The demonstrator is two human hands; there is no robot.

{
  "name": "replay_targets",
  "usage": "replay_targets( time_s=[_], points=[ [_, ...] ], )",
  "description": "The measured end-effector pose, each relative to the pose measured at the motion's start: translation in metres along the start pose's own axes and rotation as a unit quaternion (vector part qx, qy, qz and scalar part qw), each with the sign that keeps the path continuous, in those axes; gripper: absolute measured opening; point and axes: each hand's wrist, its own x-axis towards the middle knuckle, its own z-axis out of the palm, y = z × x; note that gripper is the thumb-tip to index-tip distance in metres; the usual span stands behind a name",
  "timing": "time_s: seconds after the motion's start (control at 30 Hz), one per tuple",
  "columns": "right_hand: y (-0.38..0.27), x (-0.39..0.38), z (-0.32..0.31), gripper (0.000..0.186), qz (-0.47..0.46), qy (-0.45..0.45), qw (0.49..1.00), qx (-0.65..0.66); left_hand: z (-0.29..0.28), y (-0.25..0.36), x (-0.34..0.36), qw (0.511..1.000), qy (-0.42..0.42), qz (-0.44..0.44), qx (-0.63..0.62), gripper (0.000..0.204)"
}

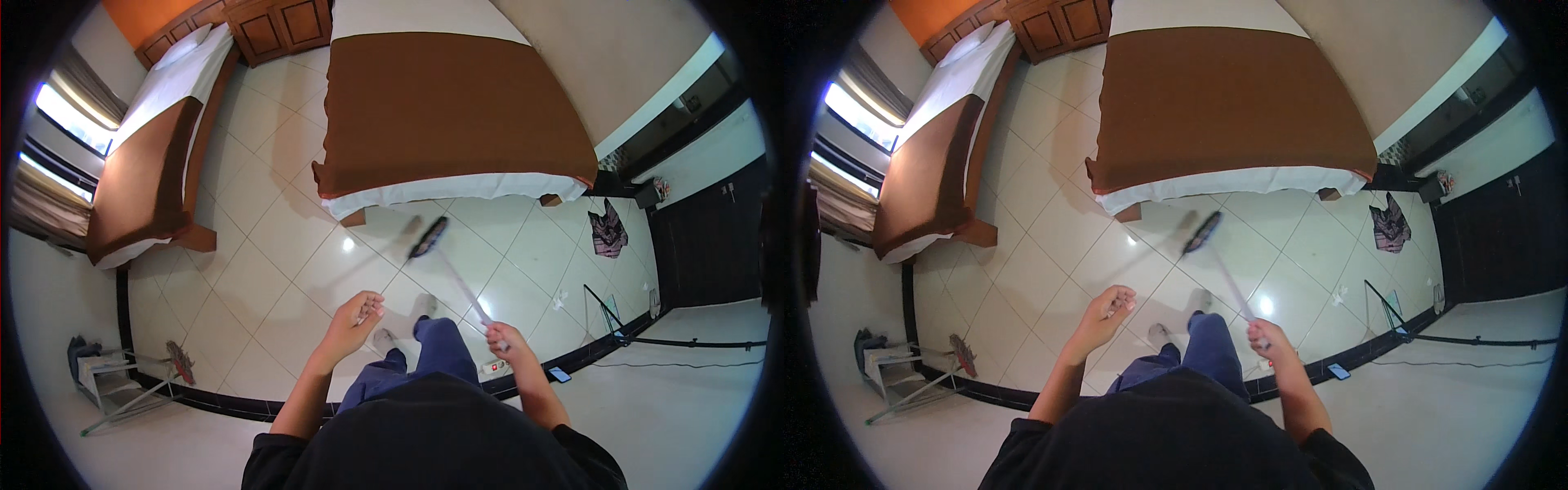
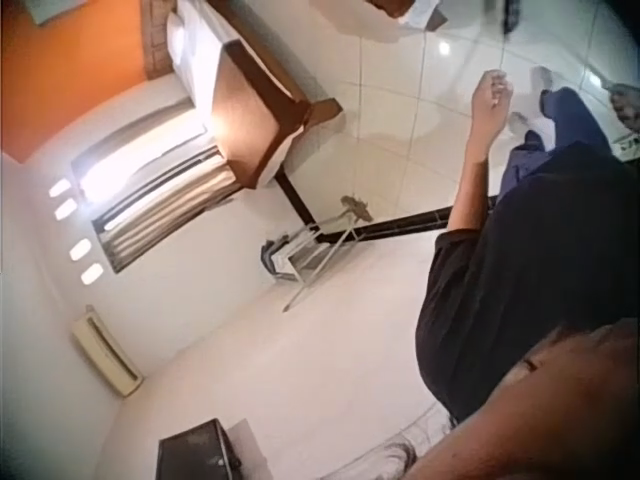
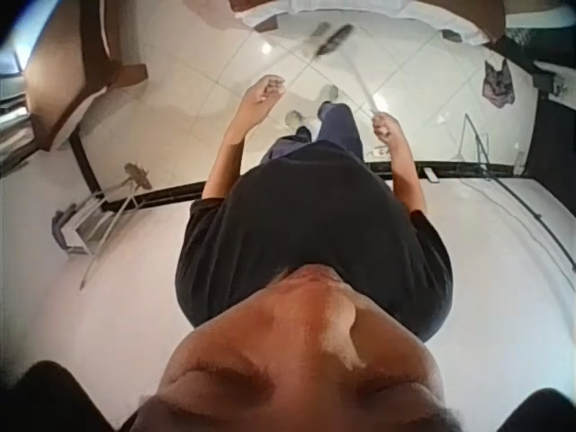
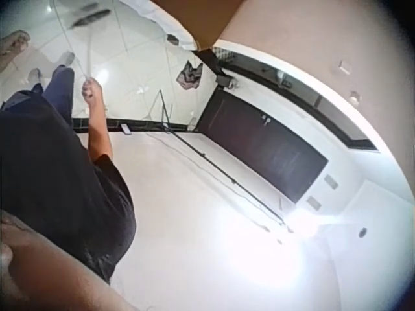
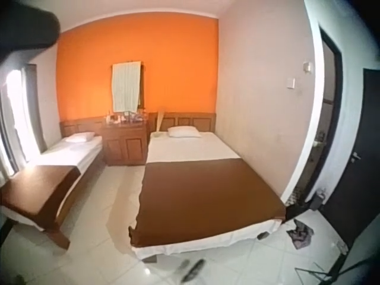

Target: Sweep the floor around the beds in a hotel room.

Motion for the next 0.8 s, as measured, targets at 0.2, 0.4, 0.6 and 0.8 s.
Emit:
replay_targets(
  time_s=[0.2,0.4,0.6,0.8],
  points=[
    [-0.033,0.128,0.103,0.009,0.048,-0.101,0.987,-0.115,-0.005,0.006,-0.006,0.997,0.049,-0.023,0.047,0.017],
    [-0.116,0.153,0.056,0.018,0.033,-0.056,0.995,-0.075,0.013,0.017,0.007,0.987,0.11,-0.095,0.061,0.015],
    [-0.157,0.071,-0.065,0.01,0.008,0.082,0.992,-0.094,0.047,0.034,0.063,0.991,0.095,-0.094,0.031,0.017],
    [-0.139,0.047,-0.106,0.008,-0.185,0.031,0.871,-0.454,0.079,0.062,0.145,0.999,0.051,0.008,0.012,0.018]
  ],
)
